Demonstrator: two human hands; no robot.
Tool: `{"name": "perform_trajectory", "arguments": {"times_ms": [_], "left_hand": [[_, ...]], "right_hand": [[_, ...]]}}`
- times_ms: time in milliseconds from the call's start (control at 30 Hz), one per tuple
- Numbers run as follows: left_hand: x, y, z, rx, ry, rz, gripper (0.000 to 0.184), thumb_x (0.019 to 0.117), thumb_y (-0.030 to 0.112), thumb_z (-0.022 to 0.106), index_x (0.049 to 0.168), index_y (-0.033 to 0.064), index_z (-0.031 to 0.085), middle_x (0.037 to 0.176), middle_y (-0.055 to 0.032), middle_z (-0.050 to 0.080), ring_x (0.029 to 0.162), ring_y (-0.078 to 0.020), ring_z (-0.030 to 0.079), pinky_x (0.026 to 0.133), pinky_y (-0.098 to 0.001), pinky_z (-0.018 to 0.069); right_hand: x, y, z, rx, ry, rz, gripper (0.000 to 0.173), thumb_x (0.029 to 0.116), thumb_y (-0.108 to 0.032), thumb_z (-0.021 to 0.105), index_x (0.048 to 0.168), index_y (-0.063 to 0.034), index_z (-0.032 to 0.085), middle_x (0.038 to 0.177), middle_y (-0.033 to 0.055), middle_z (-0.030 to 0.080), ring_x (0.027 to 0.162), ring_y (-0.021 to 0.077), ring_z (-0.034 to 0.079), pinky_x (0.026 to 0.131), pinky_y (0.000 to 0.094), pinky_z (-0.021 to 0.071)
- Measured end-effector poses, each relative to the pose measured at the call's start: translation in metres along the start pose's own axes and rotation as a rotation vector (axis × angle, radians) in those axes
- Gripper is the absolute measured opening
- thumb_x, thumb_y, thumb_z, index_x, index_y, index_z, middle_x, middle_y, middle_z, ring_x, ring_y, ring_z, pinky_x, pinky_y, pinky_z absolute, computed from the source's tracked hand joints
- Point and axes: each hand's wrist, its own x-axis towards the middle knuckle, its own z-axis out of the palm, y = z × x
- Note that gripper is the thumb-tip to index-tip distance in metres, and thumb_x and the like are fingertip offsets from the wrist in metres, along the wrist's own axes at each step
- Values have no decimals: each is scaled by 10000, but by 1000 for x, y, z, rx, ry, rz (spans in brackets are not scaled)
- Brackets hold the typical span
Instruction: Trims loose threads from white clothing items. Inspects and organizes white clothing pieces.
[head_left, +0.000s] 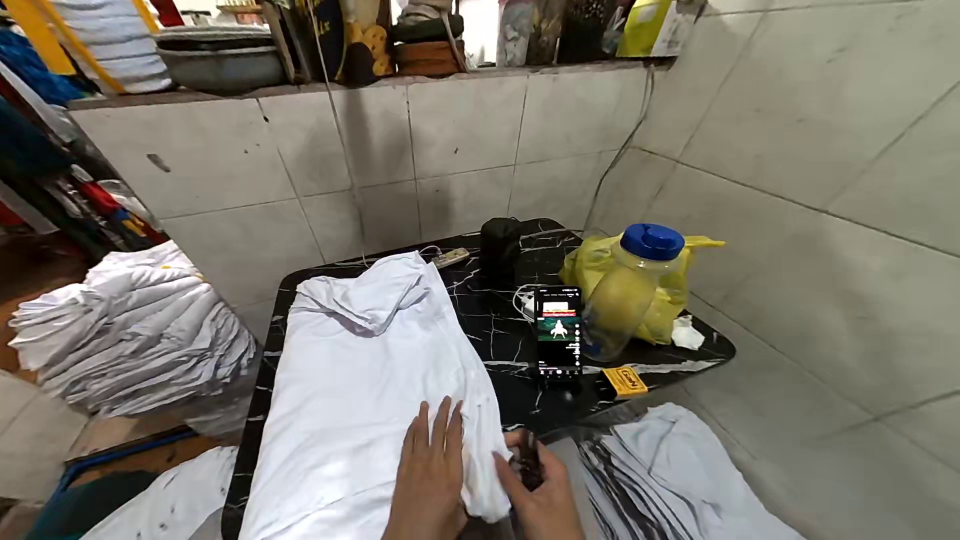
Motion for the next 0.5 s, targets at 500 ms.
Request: {"name": "perform_trajectory", "arguments": {"times_ms": [500], "left_hand": [[29, -151, -142, -582, 457, -756, 512, 915, 55, 708, 1377, -20, 502, 1125, -139, 665, 936, -140, 664, 835, -370, 579]], "right_hand": [[-11, 49, -61, -498, -52, -87, 228, 981, -115, 648, 1125, 48, 713, 1069, 177, 736, 973, 230, 721, 872, 406, 586]]}}
